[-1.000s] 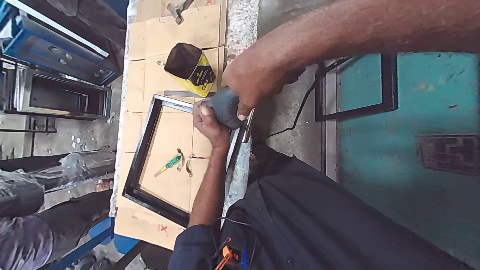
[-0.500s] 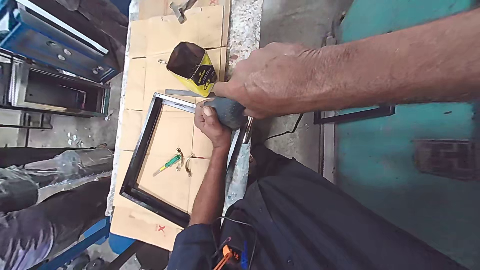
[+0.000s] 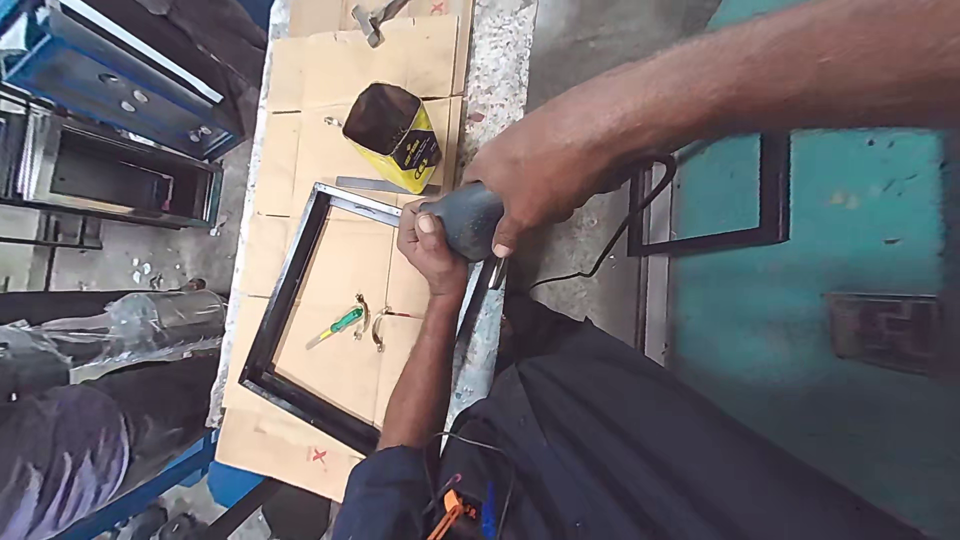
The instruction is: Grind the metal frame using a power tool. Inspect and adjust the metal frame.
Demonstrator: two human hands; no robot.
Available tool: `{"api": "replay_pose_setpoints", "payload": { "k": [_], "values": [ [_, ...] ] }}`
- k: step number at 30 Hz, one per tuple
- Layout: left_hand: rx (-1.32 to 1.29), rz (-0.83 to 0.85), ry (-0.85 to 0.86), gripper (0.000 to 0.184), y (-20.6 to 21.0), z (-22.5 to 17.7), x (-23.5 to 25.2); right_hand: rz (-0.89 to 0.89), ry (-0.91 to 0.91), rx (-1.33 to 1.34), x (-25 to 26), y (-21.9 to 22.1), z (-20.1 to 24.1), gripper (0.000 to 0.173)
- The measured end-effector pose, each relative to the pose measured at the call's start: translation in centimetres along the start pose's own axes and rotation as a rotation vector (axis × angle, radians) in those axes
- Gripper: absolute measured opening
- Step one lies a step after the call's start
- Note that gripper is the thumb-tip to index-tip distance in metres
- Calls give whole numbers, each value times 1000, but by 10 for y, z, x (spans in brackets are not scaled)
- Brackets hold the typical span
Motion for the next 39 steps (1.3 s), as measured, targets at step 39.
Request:
{"api": "replay_pose_setpoints", "payload": {
  "k": [39],
  "values": [
    [-32,-29,129,44,16,-55,48,-126,115,-36,-50,-38,45,39]
  ]
}}
Point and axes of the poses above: each hand's wrist, its own x-axis towards the middle knuckle, its own y-axis out of the palm, z = x × y, the point moved 1 cm from there along x, towards the middle knuckle, and after that the axes turned 5 degrees about -x, right-handed, at the moved point
